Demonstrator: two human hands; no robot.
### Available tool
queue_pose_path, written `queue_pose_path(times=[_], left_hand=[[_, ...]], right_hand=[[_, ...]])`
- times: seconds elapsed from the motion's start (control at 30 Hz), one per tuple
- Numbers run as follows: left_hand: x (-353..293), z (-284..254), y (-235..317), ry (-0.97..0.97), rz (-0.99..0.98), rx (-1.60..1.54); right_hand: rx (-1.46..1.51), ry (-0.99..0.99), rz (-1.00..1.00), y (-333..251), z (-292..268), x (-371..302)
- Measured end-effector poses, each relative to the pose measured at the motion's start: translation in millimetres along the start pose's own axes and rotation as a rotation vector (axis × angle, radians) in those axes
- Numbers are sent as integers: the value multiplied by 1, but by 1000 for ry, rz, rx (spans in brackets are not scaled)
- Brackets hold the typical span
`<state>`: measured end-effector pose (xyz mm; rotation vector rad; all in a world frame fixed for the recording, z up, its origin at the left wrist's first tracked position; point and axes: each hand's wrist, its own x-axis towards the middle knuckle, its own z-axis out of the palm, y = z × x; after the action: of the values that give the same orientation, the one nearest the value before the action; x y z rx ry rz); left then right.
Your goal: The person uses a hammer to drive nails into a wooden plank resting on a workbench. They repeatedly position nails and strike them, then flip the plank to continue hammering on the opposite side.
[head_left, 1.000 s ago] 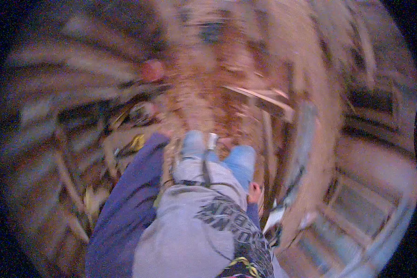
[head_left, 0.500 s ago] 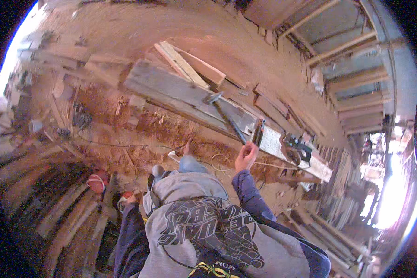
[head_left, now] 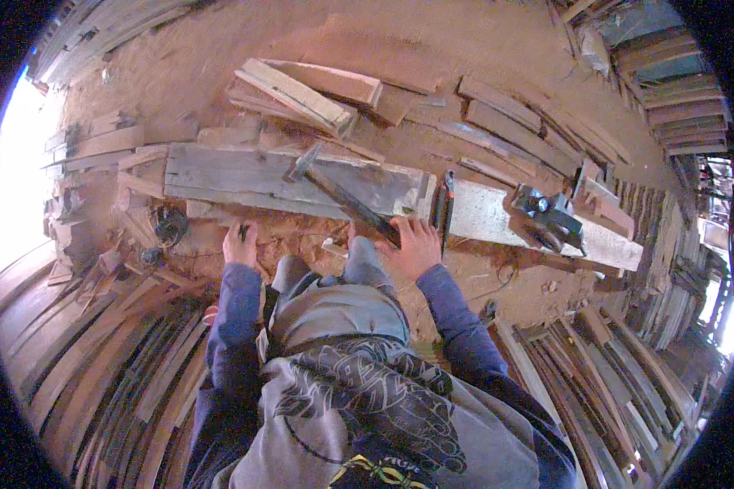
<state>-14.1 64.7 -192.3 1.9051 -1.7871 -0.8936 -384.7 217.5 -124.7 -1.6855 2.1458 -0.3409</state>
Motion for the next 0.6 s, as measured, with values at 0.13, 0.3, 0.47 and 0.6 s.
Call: queue_pose_path(times=[0.13, 0.3, 0.47, 0.6], left_hand=[[8, 7, 94, 84, 152, 34], [18, 18, 134, 198, 246, 170], [40, 34, 154, 168, 403, 229], [45, 62, 177, -33, 513, 342]], right_hand=[[81, -137, -6, -9, 6, 6], [368, -221, -21, -1, 10, -9], [595, -208, 186, 9, -1, -63], [735, 56, 339, 11, -4, -77]])
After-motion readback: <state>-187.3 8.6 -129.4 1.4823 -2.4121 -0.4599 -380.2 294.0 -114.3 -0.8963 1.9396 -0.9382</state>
